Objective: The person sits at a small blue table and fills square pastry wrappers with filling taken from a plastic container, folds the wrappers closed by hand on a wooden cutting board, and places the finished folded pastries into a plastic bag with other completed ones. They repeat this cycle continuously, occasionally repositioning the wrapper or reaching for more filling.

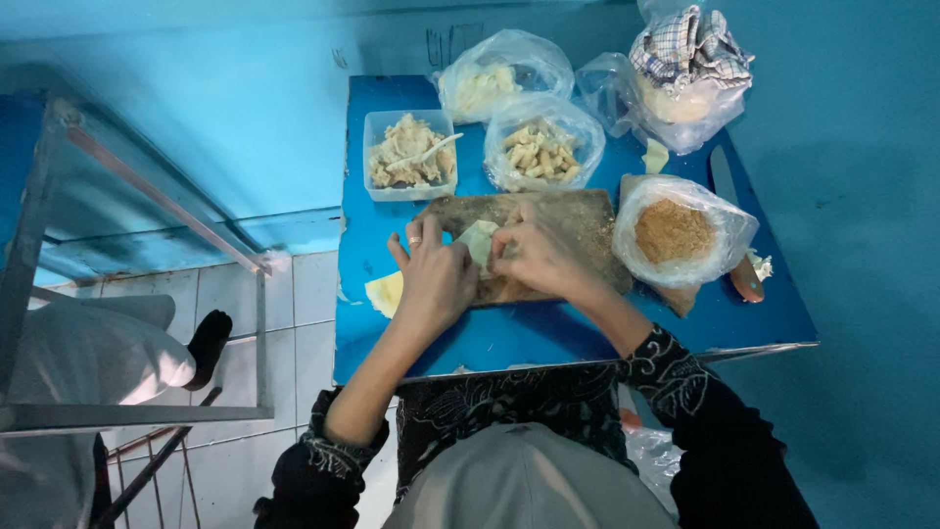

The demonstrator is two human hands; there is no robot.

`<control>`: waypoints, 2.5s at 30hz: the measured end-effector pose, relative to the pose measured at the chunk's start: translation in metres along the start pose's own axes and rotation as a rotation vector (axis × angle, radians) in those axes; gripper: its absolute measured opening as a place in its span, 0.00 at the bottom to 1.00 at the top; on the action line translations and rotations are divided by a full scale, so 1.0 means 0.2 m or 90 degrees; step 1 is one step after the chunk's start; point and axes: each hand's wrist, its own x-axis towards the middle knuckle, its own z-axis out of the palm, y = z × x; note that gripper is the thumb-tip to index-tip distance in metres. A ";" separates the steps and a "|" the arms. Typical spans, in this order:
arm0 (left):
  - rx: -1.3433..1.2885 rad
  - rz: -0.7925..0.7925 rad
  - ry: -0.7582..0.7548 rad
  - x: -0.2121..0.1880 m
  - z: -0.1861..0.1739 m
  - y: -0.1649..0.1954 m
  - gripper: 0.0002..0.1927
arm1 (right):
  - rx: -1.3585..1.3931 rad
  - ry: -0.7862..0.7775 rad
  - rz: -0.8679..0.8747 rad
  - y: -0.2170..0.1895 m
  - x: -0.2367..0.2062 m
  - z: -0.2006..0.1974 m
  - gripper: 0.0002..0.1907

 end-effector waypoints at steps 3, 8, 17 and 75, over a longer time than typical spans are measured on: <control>-0.046 -0.031 0.030 0.01 0.01 -0.01 0.08 | 0.017 0.021 -0.004 0.01 -0.01 0.02 0.10; -0.095 0.011 0.064 -0.01 -0.01 -0.03 0.07 | 0.160 0.042 -0.057 0.03 -0.09 0.05 0.08; -0.044 0.107 0.073 -0.05 -0.01 -0.06 0.06 | 0.054 0.121 -0.068 0.06 -0.11 0.10 0.09; 0.093 -0.057 0.164 -0.15 0.02 0.09 0.35 | 0.021 0.168 -0.048 0.03 0.02 0.01 0.08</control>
